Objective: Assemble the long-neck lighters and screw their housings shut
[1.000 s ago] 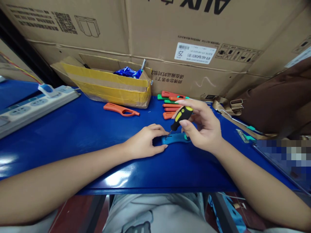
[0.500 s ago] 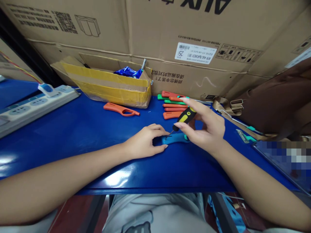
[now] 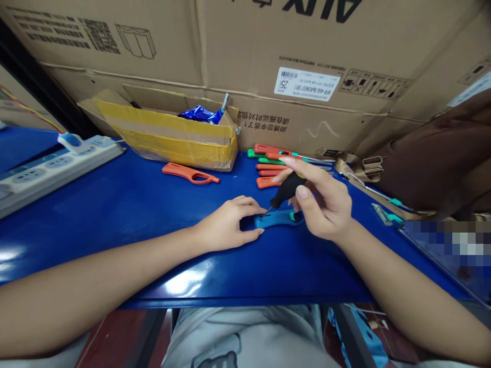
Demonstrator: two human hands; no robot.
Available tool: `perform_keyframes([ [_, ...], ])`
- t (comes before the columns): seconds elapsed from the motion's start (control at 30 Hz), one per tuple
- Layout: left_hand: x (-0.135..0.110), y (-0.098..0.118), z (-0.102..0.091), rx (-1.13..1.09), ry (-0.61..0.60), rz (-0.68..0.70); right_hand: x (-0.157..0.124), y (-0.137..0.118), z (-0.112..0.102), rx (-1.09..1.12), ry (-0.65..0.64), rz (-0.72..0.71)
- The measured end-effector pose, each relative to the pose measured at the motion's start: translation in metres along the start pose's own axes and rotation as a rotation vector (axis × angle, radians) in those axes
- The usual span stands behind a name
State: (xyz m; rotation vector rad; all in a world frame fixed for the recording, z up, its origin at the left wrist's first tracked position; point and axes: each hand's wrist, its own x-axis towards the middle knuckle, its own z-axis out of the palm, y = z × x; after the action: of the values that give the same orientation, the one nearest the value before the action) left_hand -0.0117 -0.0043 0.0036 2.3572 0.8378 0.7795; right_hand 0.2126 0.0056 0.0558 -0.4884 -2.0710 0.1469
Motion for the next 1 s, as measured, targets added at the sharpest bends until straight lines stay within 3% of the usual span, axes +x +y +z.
perform_keyframes([
  [0.07, -0.0002, -0.0004, 0.0002, 0.001, -0.001, 0.000, -0.0009, -0.0016, 0.0017, 0.154, -0.060, 0.112],
  [0.13, -0.0004, -0.0008, 0.0003, 0.006, 0.000, -0.003, -0.0011, -0.0023, 0.0038, 0.173, -0.018, 0.128],
  [0.23, -0.0006, -0.0009, 0.0004, 0.012, 0.008, -0.005, -0.0011, -0.0009, 0.0042, -0.029, 0.113, -0.011],
  [0.33, -0.0006, -0.0005, 0.0002, 0.007, 0.009, 0.000, -0.0017, -0.0010, 0.0019, -0.144, 0.116, -0.124],
  [0.5, -0.0008, -0.0003, 0.0002, 0.012, 0.003, -0.006, -0.0007, -0.0056, 0.0031, 0.113, 0.009, 0.099],
  [0.63, -0.0007, 0.0001, 0.0001, 0.000, 0.010, 0.004, -0.0010, -0.0028, 0.0039, -0.110, 0.142, -0.053],
  [0.7, -0.0006, 0.0004, 0.0000, -0.005, 0.012, 0.004, -0.0018, -0.0018, 0.0033, -0.164, 0.142, -0.101],
  [0.87, -0.0007, 0.0000, 0.0002, -0.006, 0.003, -0.007, -0.0012, -0.0048, 0.0038, 0.129, -0.017, 0.124],
  [1.0, -0.0006, -0.0010, 0.0008, -0.008, 0.013, 0.000, 0.0002, -0.0034, 0.0027, -0.103, 0.115, -0.032],
])
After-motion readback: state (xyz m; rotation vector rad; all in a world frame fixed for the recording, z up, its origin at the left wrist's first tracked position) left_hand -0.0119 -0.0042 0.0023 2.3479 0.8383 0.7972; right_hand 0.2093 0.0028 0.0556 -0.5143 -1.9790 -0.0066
